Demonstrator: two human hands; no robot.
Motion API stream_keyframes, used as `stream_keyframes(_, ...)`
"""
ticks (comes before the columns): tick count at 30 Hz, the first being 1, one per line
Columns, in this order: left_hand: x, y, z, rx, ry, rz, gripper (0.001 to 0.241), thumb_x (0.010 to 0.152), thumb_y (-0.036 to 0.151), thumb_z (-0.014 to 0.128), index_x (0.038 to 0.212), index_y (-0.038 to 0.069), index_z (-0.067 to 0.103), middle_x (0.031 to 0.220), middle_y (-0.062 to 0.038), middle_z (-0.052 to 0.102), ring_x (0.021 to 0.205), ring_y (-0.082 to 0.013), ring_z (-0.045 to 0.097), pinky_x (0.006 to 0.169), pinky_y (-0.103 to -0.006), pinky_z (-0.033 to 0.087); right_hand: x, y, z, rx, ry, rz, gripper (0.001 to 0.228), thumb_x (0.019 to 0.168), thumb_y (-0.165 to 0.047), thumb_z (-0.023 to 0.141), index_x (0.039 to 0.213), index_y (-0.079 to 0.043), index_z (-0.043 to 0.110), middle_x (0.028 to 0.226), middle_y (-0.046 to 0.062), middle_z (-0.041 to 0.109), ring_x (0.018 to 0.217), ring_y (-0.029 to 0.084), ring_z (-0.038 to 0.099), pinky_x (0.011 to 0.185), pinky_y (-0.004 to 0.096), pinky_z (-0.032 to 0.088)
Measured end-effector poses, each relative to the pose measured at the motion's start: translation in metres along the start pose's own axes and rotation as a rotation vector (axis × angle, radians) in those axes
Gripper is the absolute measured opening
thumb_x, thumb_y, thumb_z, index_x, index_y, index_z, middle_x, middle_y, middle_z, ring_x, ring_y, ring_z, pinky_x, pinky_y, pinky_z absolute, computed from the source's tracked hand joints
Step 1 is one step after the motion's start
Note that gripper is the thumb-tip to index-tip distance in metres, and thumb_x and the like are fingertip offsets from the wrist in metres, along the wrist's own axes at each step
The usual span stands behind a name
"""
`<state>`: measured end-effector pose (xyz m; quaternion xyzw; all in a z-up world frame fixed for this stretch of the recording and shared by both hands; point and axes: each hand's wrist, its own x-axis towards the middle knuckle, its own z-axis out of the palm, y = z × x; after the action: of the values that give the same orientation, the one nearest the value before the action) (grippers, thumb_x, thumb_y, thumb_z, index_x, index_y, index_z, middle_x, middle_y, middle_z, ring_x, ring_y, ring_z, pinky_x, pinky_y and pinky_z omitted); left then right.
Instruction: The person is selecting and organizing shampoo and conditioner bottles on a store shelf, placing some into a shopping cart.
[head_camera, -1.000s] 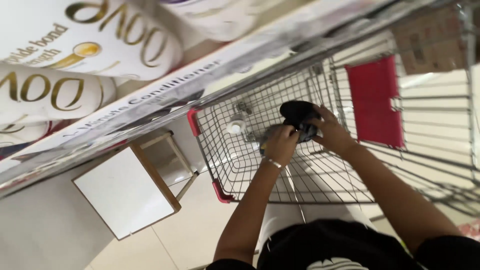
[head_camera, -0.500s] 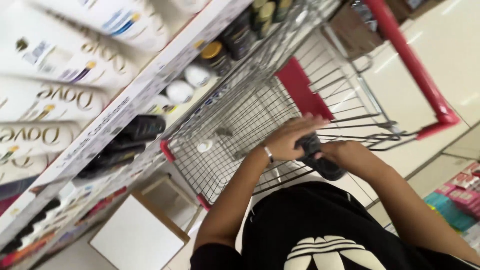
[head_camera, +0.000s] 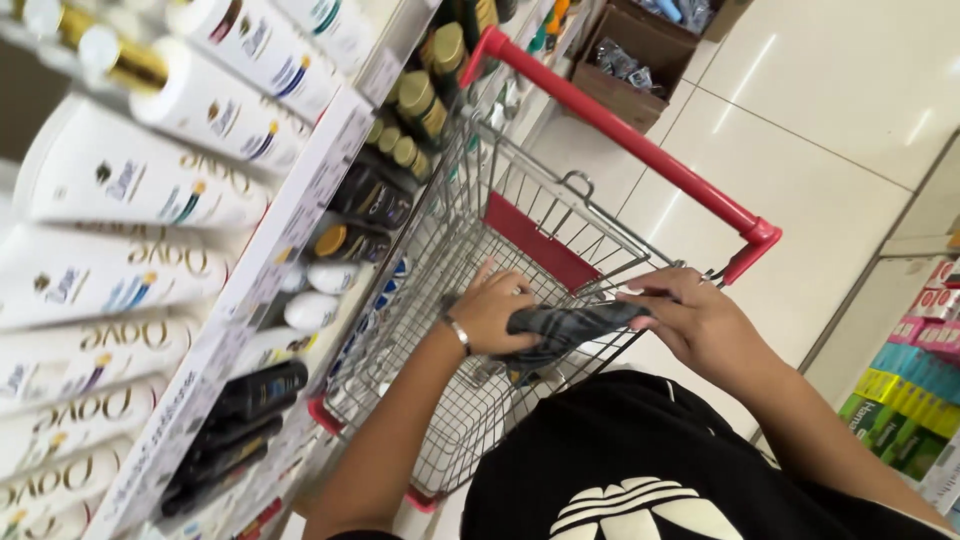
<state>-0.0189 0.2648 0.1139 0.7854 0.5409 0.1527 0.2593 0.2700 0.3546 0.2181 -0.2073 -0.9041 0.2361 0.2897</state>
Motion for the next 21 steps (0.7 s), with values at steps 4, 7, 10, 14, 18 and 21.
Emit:
stream_keyframes(4, 0.002, -0.012, -0.002, -0.507, -0.195, -0.256, 0.032, 0.075, 0.032, 0.070, 0.102, 0.015, 0.067, 0.126, -0.001, 0.061, 0.112, -0.0175, 0.062, 0.097, -0.0397, 0.053, -0.026, 0.034, 0.009, 0.067, -0.148, 0.375, 0.032, 0.080, -0.022, 0.077, 0.110, -0.013, 0.079, 0.086, 0.005, 0.066, 0.069, 0.022, 0.064, 0.063, 0.037, 0.054)
stream_keyframes(7, 0.001, -0.016, 0.013, -0.591, -0.016, 0.200, 0.036, 0.075, 0.011, 0.077, 0.082, 0.011, 0.042, 0.115, -0.007, 0.069, 0.101, -0.0177, 0.061, 0.085, -0.0348, 0.052, -0.024, 0.039, 0.017, 0.114, -0.185, 0.330, 0.027, 0.078, -0.029, 0.078, 0.101, -0.014, 0.082, 0.073, 0.002, 0.065, 0.061, 0.018, 0.063, 0.056, 0.034, 0.052)
stream_keyframes(10, 0.006, 0.013, -0.002, -0.792, -0.326, -0.280, 0.039, 0.077, 0.013, 0.078, 0.107, 0.008, 0.053, 0.096, 0.003, 0.067, 0.061, -0.0089, 0.050, 0.057, -0.0286, 0.045, -0.017, 0.039, 0.029, 0.205, -0.338, 0.369, 0.031, 0.075, -0.038, 0.085, 0.075, -0.009, 0.076, 0.066, 0.003, 0.066, 0.056, 0.018, 0.062, 0.052, 0.034, 0.050)
stream_keyframes(14, 0.007, 0.018, 0.018, -0.759, -0.478, -0.271, 0.076, 0.081, 0.019, 0.076, 0.152, 0.022, 0.049, 0.057, 0.003, 0.048, 0.050, -0.0069, 0.044, 0.053, -0.0262, 0.039, -0.014, 0.045, 0.038, 0.526, -0.469, 0.477, 0.029, 0.086, -0.031, 0.078, 0.081, -0.003, 0.079, 0.065, 0.005, 0.064, 0.057, 0.015, 0.058, 0.053, 0.030, 0.048)
stream_keyframes(18, 0.005, 0.003, 0.032, -0.562, -0.411, -0.207, 0.049, 0.081, 0.037, 0.085, 0.125, 0.018, 0.074, 0.065, 0.006, 0.061, 0.060, -0.0094, 0.062, 0.060, -0.0284, 0.049, -0.015, 0.052, 0.038, 0.810, -0.584, 0.554, 0.030, 0.091, -0.030, 0.071, 0.090, -0.002, 0.081, 0.068, 0.001, 0.069, 0.061, 0.008, 0.059, 0.056, 0.027, 0.049)
stream_keyframes(21, 0.025, 0.025, -0.008, 0.119, -0.613, -0.128, 0.037, 0.080, 0.055, 0.084, 0.091, 0.019, 0.085, 0.063, 0.001, 0.066, 0.067, -0.0197, 0.066, 0.078, -0.0343, 0.041, -0.024, 0.062, 0.031, 0.933, -0.733, 0.521, 0.030, 0.096, -0.028, 0.070, 0.096, 0.000, 0.081, 0.067, 0.001, 0.067, 0.062, 0.008, 0.055, 0.058, 0.028, 0.049)
